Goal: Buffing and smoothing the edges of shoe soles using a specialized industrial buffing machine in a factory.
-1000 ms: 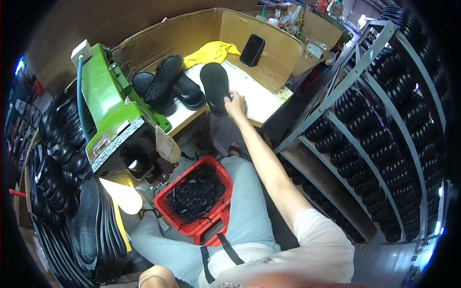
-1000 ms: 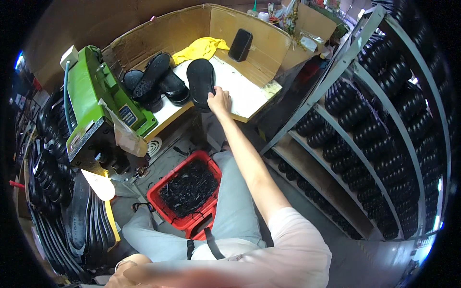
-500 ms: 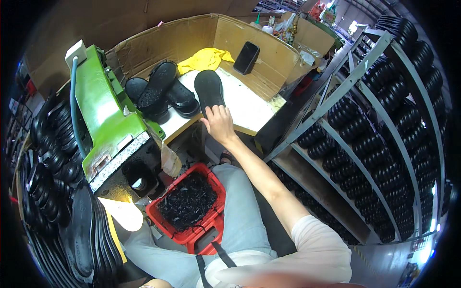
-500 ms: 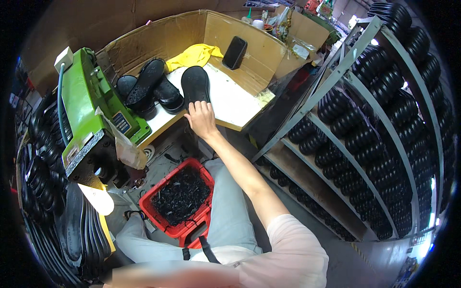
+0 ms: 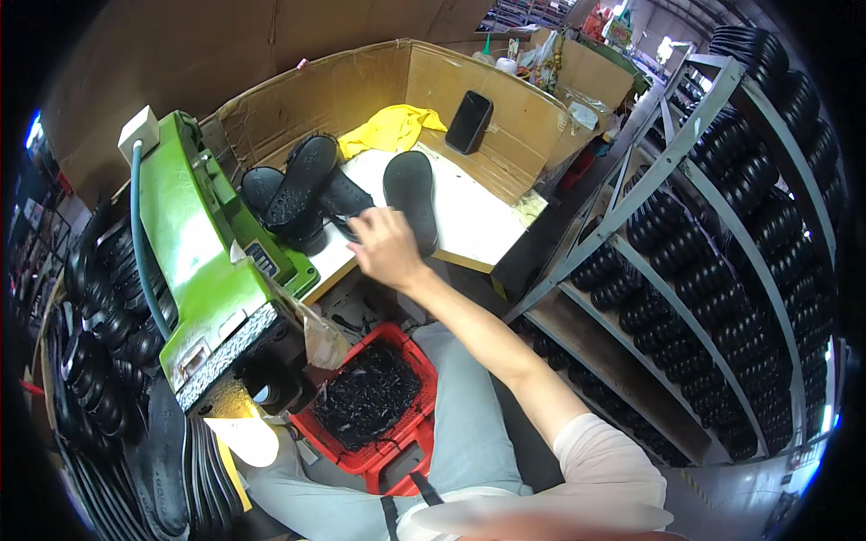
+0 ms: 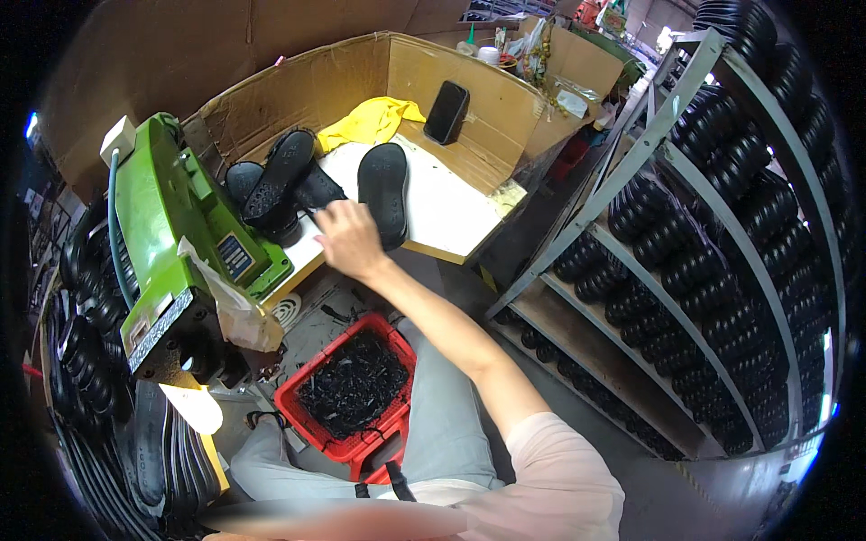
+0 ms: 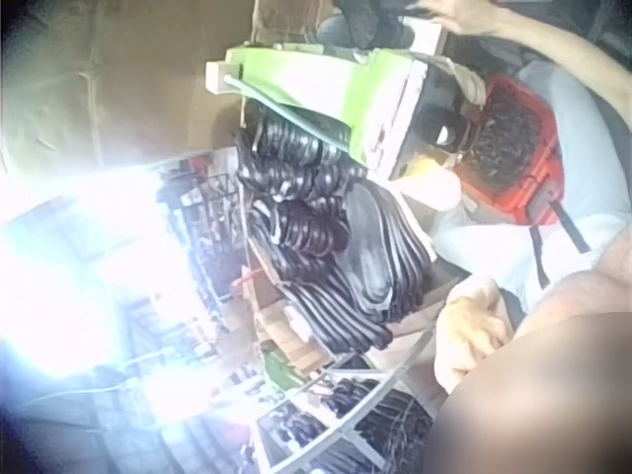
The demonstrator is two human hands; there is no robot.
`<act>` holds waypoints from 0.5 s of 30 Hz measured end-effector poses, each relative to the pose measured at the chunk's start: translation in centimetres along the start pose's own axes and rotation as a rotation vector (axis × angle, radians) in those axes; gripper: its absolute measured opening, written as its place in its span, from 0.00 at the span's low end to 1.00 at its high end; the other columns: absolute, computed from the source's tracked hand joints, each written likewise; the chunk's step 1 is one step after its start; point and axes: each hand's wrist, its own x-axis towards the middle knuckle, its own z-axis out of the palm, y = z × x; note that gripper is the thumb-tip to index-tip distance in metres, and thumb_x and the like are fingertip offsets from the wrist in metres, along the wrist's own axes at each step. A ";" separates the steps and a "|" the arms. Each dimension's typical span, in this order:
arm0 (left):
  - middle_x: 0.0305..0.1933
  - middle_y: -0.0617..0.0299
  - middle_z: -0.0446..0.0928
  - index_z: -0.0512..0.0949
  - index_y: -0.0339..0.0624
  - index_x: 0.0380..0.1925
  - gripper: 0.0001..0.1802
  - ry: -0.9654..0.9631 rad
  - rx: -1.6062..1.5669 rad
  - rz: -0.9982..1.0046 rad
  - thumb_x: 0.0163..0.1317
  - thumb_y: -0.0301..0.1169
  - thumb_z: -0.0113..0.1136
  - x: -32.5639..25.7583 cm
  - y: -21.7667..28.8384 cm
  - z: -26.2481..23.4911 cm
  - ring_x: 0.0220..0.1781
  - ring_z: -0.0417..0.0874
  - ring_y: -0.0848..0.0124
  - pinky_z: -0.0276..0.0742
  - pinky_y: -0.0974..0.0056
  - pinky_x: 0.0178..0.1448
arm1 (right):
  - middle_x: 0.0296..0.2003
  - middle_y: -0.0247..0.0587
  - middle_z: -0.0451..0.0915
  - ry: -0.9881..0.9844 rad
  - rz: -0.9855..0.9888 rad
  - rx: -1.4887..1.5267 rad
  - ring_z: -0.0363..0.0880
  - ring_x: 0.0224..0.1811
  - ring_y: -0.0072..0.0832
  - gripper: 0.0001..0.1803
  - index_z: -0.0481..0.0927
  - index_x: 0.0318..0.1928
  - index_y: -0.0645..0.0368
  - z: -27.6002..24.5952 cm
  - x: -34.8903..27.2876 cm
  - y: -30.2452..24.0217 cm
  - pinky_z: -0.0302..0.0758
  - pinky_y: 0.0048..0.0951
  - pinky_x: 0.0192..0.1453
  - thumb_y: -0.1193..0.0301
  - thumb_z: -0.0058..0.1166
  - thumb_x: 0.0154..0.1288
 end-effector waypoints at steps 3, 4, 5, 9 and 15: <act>0.17 0.62 0.68 0.67 0.43 0.17 0.11 0.041 -0.096 0.042 0.58 0.28 0.53 0.0 -0.3 -0.2 0.19 0.69 0.71 0.65 0.65 0.25 | 0.41 0.46 0.74 -0.015 -0.084 0.106 0.74 0.46 0.41 0.19 0.77 0.41 0.60 4.0 3.6 -2.0 0.68 0.39 0.51 0.67 0.65 0.48; 0.17 0.62 0.68 0.67 0.43 0.17 0.11 0.054 -0.128 0.057 0.58 0.28 0.53 0.2 -0.3 -0.1 0.19 0.70 0.71 0.65 0.65 0.25 | 0.43 0.48 0.75 -0.074 -0.063 0.117 0.74 0.48 0.41 0.21 0.79 0.44 0.60 5.7 4.8 -2.6 0.69 0.40 0.55 0.68 0.66 0.49; 0.17 0.62 0.69 0.68 0.42 0.18 0.11 0.064 -0.157 0.072 0.58 0.28 0.53 0.4 -0.3 0.0 0.20 0.70 0.71 0.65 0.65 0.25 | 0.43 0.48 0.75 -0.067 -0.059 0.122 0.74 0.48 0.41 0.21 0.79 0.44 0.60 7.3 5.7 -3.1 0.69 0.40 0.55 0.68 0.66 0.49; 0.18 0.61 0.70 0.68 0.42 0.18 0.10 0.091 -0.294 0.150 0.57 0.28 0.54 1.2 -0.2 0.8 0.21 0.72 0.71 0.67 0.65 0.26 | 0.40 0.43 0.77 -0.126 -0.046 0.062 0.75 0.47 0.38 0.16 0.81 0.37 0.58 11.3 6.8 -2.7 0.68 0.39 0.50 0.64 0.66 0.49; 0.19 0.60 0.71 0.70 0.40 0.19 0.09 0.105 -0.552 0.334 0.57 0.28 0.54 0.3 0.5 1.9 0.22 0.74 0.71 0.70 0.65 0.27 | 0.37 0.40 0.78 -0.116 -0.055 0.113 0.75 0.43 0.39 0.14 0.78 0.37 0.58 10.8 5.1 -1.2 0.68 0.38 0.46 0.67 0.63 0.51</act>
